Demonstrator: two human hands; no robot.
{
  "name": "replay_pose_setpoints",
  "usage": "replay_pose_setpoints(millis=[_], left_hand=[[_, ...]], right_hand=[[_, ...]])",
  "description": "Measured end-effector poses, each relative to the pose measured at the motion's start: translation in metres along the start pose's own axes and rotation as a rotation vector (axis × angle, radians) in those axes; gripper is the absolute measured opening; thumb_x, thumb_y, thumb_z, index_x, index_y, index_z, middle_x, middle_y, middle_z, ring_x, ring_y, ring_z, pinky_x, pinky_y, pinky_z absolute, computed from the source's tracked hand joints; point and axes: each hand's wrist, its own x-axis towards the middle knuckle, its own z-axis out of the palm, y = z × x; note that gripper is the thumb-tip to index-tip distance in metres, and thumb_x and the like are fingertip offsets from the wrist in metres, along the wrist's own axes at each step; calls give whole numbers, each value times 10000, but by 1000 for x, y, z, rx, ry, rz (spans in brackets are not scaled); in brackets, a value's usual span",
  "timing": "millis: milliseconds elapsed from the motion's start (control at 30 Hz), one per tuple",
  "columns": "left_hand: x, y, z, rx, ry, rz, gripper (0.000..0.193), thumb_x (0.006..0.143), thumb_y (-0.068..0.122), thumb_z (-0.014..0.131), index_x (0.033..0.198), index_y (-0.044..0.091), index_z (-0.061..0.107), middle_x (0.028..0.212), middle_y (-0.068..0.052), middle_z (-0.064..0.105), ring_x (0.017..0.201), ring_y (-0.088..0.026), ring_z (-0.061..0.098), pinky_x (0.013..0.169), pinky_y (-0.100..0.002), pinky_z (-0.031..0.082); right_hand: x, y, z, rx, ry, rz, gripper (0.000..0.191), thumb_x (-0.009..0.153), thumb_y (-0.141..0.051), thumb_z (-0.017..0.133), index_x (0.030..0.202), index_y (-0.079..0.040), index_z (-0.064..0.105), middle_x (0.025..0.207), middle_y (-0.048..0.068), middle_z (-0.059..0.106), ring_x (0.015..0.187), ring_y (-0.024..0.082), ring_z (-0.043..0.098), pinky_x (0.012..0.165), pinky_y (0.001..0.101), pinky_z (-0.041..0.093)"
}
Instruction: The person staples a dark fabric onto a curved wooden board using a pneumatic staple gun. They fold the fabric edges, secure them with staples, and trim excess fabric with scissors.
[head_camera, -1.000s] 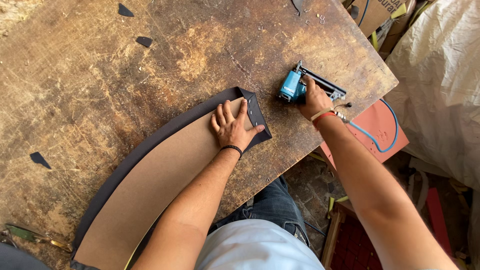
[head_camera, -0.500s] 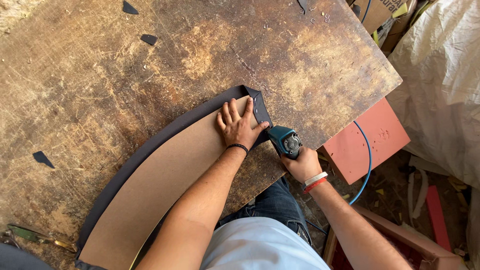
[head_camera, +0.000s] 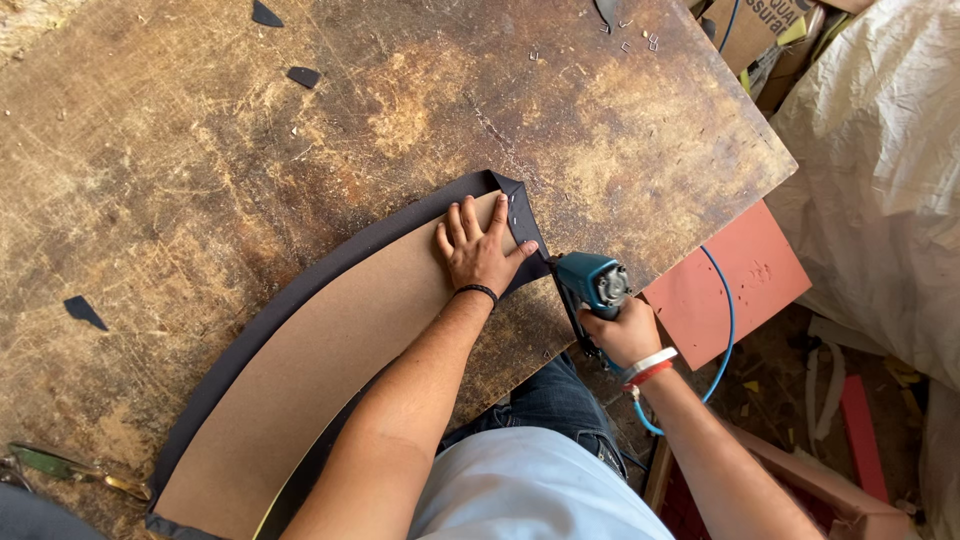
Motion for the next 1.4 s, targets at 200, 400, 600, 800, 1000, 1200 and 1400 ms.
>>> replay_pose_setpoints(millis=[200, 400, 600, 800, 1000, 1200, 1400], left_hand=[[6, -11, -1, -129, -55, 28, 957, 803, 825, 590, 1586, 370, 280, 1643, -192, 210, 1513, -403, 141, 1185, -604, 70], [0, -60, -29, -687, 87, 34, 641, 901, 490, 715, 1422, 137, 598, 1483, -119, 603, 1396, -295, 545, 1173, -417, 441], [-77, -46, -83, -1129, 276, -176, 723, 863, 295, 773, 1492, 59, 505, 1366, -191, 671, 1164, -305, 724, 938, -369, 608], [-151, -67, -114, -634, 731, -321, 1018, 718, 145, 818, 1559, -22, 267, 1372, -301, 578, 1110, -433, 665, 857, -456, 577], [-253, -109, -103, -593, 771, -451, 811, 833, 192, 781, 1535, 31, 408, 1009, -195, 740, 802, -336, 752, 660, -421, 595], [-383, -137, -101, -923, 662, -450, 637, 913, 370, 799, 1469, 131, 599, 904, -100, 802, 686, -174, 777, 598, -321, 605], [-486, -145, -125, -828, 851, -159, 650, 952, 189, 708, 1555, 114, 477, 962, -136, 745, 804, -202, 689, 653, -326, 556]], right_hand=[[2, -38, -32, 556, -193, 24, 202, 831, -87, 729, 976, 52, 710, 615, 79, 617, 511, 185, 595, 508, 363, 493], [48, -115, -42, 859, -528, -72, 390, 818, -96, 647, 1183, 41, 677, 636, 23, 522, 537, 161, 531, 534, 333, 479], [72, -182, 9, 871, -897, -85, 466, 812, -146, 676, 1242, 29, 644, 636, 4, 512, 556, 157, 524, 548, 320, 472], [11, -216, 89, 743, -1162, -125, 498, 804, -156, 687, 1260, 32, 623, 626, 8, 511, 559, 173, 530, 557, 335, 470], [-79, -197, 147, 697, -1218, -132, 520, 799, -175, 686, 1267, 44, 626, 624, 4, 518, 568, 162, 530, 579, 329, 473], [-132, -159, 194, 870, -1305, -148, 526, 824, -208, 704, 1282, 38, 622, 639, -18, 515, 577, 132, 518, 587, 310, 463], [-183, -137, 249, 1201, -1629, -83, 476, 916, -223, 710, 1320, 10, 618, 716, -27, 536, 630, 112, 527, 628, 285, 470]])
